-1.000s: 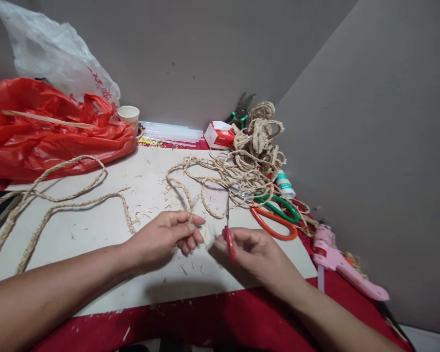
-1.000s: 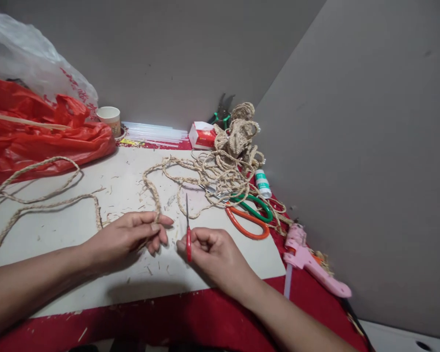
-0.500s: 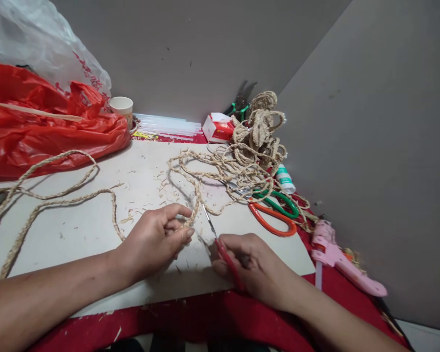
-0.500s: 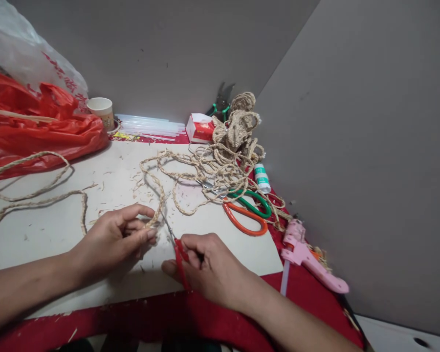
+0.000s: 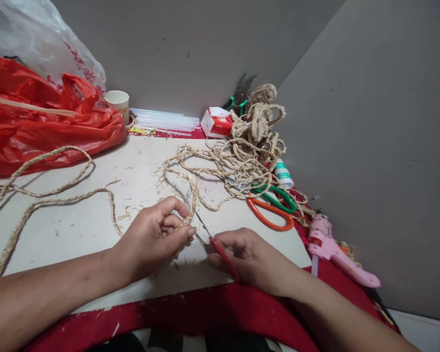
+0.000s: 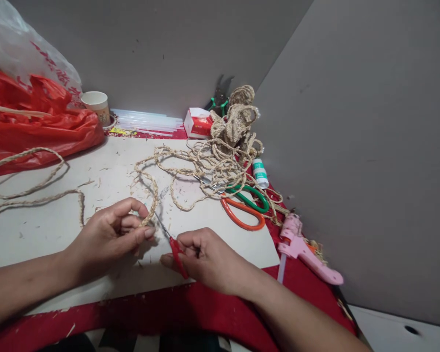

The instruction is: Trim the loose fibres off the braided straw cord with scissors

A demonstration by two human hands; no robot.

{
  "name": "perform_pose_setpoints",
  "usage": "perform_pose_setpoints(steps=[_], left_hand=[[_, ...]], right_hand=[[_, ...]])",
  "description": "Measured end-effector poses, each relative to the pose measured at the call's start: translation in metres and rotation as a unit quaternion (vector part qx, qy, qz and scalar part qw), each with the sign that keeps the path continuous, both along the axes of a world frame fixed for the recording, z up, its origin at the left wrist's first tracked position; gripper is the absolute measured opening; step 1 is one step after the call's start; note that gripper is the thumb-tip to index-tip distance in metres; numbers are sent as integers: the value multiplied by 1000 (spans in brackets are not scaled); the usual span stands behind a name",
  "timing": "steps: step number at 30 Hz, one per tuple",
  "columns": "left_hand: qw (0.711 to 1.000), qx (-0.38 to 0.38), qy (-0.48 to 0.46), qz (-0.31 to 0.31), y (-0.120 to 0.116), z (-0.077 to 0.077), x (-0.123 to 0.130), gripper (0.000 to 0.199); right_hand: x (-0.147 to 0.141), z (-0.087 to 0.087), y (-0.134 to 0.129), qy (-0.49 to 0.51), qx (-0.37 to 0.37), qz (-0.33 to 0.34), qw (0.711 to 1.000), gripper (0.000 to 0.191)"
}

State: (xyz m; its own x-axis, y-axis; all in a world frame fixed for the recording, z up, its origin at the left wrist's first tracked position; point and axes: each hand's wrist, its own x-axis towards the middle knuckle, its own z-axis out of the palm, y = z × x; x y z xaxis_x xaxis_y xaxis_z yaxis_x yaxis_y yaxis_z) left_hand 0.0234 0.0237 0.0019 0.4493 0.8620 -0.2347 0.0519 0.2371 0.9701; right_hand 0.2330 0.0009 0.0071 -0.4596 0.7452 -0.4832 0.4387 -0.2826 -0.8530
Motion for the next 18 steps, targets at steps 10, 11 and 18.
perform_pose_setpoints(steps=[10, 11, 18], left_hand=[[996, -65, -54, -7, 6, 7, -1, 21], [996, -67, -62, 1, 7, 7, -1, 20], [987, -69, -147, 17, 14, 5, -5, 16]], right_hand=[[3, 1, 3, 75, -22, -71, 994, 51], [4, 2, 3, 74, -22, -64, 995, 51], [18, 3, 8, 175, -68, 49, 981, 54]])
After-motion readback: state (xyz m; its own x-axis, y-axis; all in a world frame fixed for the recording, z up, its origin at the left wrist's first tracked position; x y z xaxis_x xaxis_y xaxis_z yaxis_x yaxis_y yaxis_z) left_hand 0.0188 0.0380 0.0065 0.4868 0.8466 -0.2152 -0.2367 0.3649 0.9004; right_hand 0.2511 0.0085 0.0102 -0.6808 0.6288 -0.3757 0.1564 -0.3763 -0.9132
